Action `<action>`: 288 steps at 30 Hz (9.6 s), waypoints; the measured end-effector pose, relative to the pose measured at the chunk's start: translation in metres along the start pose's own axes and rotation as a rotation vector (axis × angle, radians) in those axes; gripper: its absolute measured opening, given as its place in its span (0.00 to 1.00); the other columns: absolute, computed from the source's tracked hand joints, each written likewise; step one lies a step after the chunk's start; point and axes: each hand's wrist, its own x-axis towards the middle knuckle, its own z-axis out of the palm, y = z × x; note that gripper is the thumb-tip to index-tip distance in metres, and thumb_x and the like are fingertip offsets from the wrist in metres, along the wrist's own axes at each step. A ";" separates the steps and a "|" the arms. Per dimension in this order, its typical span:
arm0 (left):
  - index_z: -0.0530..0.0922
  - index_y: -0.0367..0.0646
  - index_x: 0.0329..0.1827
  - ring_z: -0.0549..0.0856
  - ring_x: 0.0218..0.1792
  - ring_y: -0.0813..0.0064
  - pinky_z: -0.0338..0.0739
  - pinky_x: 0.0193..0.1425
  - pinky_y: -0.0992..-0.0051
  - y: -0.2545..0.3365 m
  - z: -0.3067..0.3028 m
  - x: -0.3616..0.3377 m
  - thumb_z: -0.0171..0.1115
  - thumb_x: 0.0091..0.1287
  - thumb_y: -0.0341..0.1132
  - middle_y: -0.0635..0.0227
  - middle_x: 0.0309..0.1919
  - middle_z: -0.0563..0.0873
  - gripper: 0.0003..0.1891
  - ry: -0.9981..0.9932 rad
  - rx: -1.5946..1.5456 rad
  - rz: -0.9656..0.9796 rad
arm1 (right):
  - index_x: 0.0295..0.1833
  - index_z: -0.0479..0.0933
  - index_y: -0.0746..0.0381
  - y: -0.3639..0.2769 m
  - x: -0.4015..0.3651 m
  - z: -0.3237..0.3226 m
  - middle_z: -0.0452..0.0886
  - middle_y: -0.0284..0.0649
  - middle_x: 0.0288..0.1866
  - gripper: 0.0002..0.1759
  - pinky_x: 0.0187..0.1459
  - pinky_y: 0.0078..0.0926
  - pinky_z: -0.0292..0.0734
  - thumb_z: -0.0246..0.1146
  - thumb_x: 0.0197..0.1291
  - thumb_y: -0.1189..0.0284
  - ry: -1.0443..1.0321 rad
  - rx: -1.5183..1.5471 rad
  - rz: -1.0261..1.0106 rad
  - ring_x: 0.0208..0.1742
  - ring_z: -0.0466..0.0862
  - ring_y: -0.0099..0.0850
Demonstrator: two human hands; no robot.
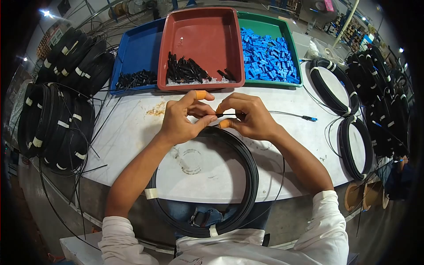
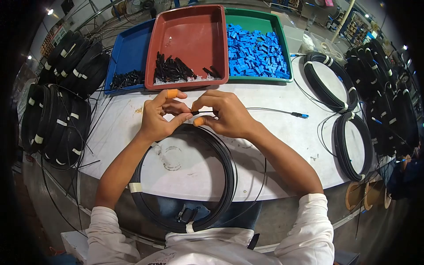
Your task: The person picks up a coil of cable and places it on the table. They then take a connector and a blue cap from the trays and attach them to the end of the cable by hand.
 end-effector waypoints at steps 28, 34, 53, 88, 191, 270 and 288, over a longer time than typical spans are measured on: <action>0.85 0.39 0.38 0.88 0.39 0.64 0.79 0.45 0.66 -0.083 -0.108 0.043 0.65 0.62 0.26 0.61 0.35 0.90 0.04 0.121 0.709 -0.033 | 0.37 0.84 0.62 0.063 -0.016 0.026 0.85 0.43 0.33 0.06 0.36 0.34 0.78 0.71 0.53 0.76 0.034 0.012 -0.002 0.33 0.84 0.41; 0.87 0.44 0.40 0.83 0.47 0.65 0.70 0.53 0.65 -0.073 -0.109 0.075 0.67 0.57 0.28 0.67 0.34 0.89 0.08 -0.313 1.006 0.073 | 0.38 0.84 0.62 0.056 -0.014 0.023 0.84 0.43 0.34 0.06 0.34 0.33 0.78 0.71 0.54 0.76 -0.009 0.000 0.073 0.31 0.83 0.40; 0.85 0.43 0.46 0.82 0.54 0.65 0.74 0.58 0.64 -0.107 -0.076 0.132 0.67 0.55 0.22 0.68 0.50 0.86 0.15 -0.585 0.762 0.249 | 0.39 0.84 0.62 0.063 -0.014 0.026 0.85 0.40 0.35 0.07 0.27 0.27 0.79 0.71 0.53 0.79 -0.011 0.034 0.090 0.26 0.83 0.34; 0.63 0.48 0.71 0.88 0.47 0.62 0.84 0.55 0.67 -0.016 -0.026 0.060 0.58 0.68 0.20 0.54 0.52 0.84 0.29 0.054 -0.913 -0.183 | 0.40 0.81 0.63 0.052 -0.017 0.022 0.84 0.43 0.37 0.06 0.39 0.34 0.78 0.69 0.57 0.74 0.091 -0.055 0.112 0.36 0.84 0.39; 0.65 0.45 0.65 0.86 0.36 0.82 0.80 0.42 0.83 -0.012 0.000 0.022 0.82 0.50 0.22 0.64 0.35 0.88 0.41 0.076 -0.119 -0.275 | 0.41 0.76 0.64 0.043 -0.014 0.020 0.73 0.49 0.74 0.03 0.36 0.19 0.72 0.65 0.66 0.77 0.147 0.550 -0.001 0.33 0.74 0.13; 0.80 0.43 0.44 0.90 0.35 0.81 0.76 0.32 0.84 0.003 -0.001 0.020 0.81 0.50 0.25 0.73 0.32 0.89 0.20 0.163 0.232 -0.068 | 0.44 0.80 0.67 0.046 -0.012 0.007 0.83 0.31 0.37 0.07 0.26 0.15 0.69 0.70 0.64 0.77 0.244 0.602 0.271 0.26 0.75 0.14; 0.83 0.39 0.31 0.84 0.30 0.65 0.77 0.37 0.68 -0.004 -0.006 0.021 0.75 0.44 0.19 0.66 0.25 0.84 0.12 0.146 0.562 0.490 | 0.42 0.84 0.70 0.012 -0.009 -0.002 0.87 0.37 0.36 0.07 0.36 0.20 0.80 0.71 0.60 0.78 0.141 0.351 0.324 0.35 0.84 0.20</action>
